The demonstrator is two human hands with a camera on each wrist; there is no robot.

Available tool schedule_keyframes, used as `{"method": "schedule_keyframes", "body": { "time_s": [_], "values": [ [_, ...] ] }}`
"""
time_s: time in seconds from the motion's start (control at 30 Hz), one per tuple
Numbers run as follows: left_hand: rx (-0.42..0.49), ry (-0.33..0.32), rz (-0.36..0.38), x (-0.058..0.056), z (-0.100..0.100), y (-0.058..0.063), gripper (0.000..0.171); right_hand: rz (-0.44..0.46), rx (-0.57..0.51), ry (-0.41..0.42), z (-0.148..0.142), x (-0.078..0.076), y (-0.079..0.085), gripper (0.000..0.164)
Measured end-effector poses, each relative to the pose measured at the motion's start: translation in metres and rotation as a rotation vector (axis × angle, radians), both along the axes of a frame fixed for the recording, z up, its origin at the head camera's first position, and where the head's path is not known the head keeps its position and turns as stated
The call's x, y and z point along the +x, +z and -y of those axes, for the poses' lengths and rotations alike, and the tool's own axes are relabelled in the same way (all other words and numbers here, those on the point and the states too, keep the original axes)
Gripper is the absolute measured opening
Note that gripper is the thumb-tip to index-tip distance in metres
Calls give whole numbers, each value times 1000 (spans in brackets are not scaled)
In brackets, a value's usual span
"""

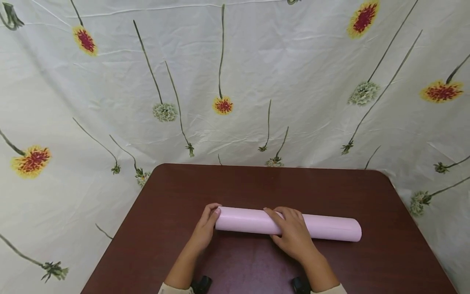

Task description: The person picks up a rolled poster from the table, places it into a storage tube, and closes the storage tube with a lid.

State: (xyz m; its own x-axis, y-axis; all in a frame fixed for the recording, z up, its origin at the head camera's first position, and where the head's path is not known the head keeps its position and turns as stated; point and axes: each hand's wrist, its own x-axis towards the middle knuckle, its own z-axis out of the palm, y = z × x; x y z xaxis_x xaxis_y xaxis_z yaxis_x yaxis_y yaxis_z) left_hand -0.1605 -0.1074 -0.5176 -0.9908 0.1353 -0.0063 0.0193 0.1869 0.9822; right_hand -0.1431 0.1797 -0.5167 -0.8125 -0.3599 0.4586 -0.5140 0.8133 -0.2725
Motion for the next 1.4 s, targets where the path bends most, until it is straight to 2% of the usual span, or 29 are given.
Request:
{"method": "schedule_keyframes", "body": {
  "time_s": [0.17, 0.33, 0.47, 0.63, 0.83, 0.97, 1.1, 1.2, 1.4],
  "values": [
    [-91, 20, -26, -1, -3, 1, 39, -5, 6, 0, 7, 2, -1, 86],
    [-120, 27, -3, -1, -4, -2, 45, -11, 26, -8, 12, 4, -2, 89],
    [-75, 11, 15, -2, -4, -3, 49, -14, 30, -13, 15, 5, -3, 90],
    [0, 0, 57, -2, -4, -3, 44, -13, 34, -15, 17, 5, -4, 90],
    [-4, 51, 97, 2, -7, 10, 35, -50, 35, -12, 21, 4, -5, 89],
    [-3, 64, 101, 7, -8, 19, 37, -43, 38, -17, 23, 4, -4, 89],
    [8, 69, 111, 5, -8, 14, 38, -31, 39, -18, 24, 5, -4, 90],
    [15, 82, 119, -1, -7, 1, 39, -30, 36, -17, 25, 5, -3, 90],
    [13, 82, 105, -1, -6, -1, 43, -31, 40, -20, 26, 4, -4, 90]
  ]
}}
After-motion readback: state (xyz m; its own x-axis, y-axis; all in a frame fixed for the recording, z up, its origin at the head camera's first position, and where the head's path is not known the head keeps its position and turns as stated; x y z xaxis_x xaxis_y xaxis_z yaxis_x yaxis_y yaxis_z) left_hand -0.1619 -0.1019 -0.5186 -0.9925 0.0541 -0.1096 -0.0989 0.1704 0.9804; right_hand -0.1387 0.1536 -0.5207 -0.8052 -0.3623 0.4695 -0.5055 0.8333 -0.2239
